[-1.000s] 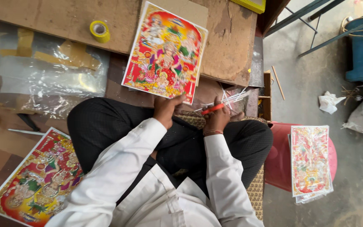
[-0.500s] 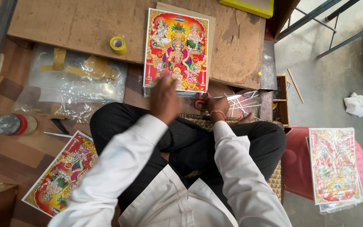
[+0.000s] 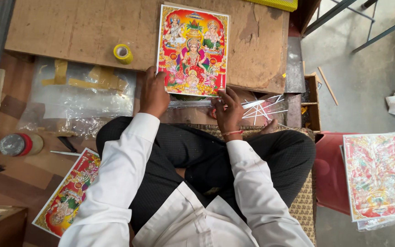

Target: The person sits on the floor and assembles decorative frames by cutting cardboard, placing printed images onto the cardboard, and securing them with yellow tape. The person uses scissors to trim the cardboard and tape, then flips the assembled unit to attach a metal stand to the back.

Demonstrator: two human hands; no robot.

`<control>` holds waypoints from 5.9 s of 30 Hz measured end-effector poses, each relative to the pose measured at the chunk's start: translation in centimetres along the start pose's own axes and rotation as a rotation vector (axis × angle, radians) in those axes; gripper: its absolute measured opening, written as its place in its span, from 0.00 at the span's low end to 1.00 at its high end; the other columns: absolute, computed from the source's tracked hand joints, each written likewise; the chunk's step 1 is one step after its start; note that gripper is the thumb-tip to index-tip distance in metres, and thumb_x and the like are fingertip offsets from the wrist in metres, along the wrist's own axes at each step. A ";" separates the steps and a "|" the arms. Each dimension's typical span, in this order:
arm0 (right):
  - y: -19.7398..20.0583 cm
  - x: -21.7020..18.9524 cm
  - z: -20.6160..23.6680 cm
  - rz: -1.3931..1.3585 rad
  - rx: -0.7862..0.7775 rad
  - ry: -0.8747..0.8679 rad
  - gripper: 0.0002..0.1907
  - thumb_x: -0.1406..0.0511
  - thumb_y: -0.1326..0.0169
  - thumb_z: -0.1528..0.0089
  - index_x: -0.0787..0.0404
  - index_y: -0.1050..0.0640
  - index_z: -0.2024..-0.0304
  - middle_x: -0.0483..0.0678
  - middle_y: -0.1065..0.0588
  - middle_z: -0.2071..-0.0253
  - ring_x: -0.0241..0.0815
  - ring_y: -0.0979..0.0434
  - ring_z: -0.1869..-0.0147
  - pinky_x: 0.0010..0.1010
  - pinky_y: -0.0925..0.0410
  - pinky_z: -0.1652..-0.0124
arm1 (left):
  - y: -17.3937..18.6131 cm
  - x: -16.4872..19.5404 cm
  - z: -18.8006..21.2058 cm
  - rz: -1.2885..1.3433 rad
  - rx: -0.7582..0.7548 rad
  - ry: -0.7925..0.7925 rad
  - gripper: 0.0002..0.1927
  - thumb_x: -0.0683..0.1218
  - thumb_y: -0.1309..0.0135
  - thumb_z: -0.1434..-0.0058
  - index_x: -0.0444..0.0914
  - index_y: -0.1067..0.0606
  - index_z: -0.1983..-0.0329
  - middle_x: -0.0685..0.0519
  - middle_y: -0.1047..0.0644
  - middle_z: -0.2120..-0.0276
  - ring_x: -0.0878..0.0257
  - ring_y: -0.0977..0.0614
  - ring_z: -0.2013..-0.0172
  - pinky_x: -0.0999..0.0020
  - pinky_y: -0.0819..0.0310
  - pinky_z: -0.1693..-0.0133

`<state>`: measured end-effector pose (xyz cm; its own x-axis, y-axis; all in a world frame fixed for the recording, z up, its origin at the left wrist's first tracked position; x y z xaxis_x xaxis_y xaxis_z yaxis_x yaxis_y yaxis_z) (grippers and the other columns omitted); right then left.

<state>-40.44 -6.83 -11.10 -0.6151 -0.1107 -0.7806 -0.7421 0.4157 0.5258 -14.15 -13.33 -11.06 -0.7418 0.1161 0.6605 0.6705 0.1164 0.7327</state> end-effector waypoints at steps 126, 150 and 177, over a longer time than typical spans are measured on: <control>6.7 7.7 -6.7 -0.450 0.561 -0.434 0.06 0.70 0.39 0.38 0.69 0.19 0.62 0.53 0.18 0.66 0.38 0.19 0.72 0.30 0.24 0.77 | -7.3 -5.0 2.3 1.520 0.063 0.993 0.13 0.41 0.39 0.41 0.32 0.23 0.54 0.48 0.18 0.61 0.59 0.17 0.70 0.68 0.16 0.69; 4.2 -7.2 -7.4 -0.687 -0.388 -0.256 0.17 0.70 0.41 0.37 0.73 0.23 0.48 0.49 0.19 0.57 0.38 0.20 0.56 0.29 0.25 0.56 | 6.0 21.3 4.6 0.354 -0.049 -0.471 0.26 0.46 0.32 0.38 0.36 0.27 0.39 0.43 0.24 0.40 0.46 0.21 0.39 0.56 0.26 0.37; 1.1 6.3 4.4 -0.140 0.373 -1.268 0.31 0.58 0.29 0.51 0.67 0.28 0.52 0.55 0.19 0.63 0.47 0.17 0.71 0.38 0.24 0.75 | 21.0 17.8 -3.8 0.507 -0.035 -0.467 0.13 0.38 0.29 0.39 0.32 0.23 0.58 0.53 0.18 0.63 0.69 0.19 0.61 0.72 0.23 0.56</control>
<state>-43.99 -3.08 -16.90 0.2836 0.6559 -0.6995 -0.5361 0.7133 0.4514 -13.32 -12.56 16.72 -0.2499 0.5618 0.7886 0.9274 -0.0954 0.3618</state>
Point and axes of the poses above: each hand's wrist, its own z-axis away from the middle knuckle, its own y-axis out of the back of the hand, x = y × z, the point moved 9 cm from there along -z, towards the middle knuckle
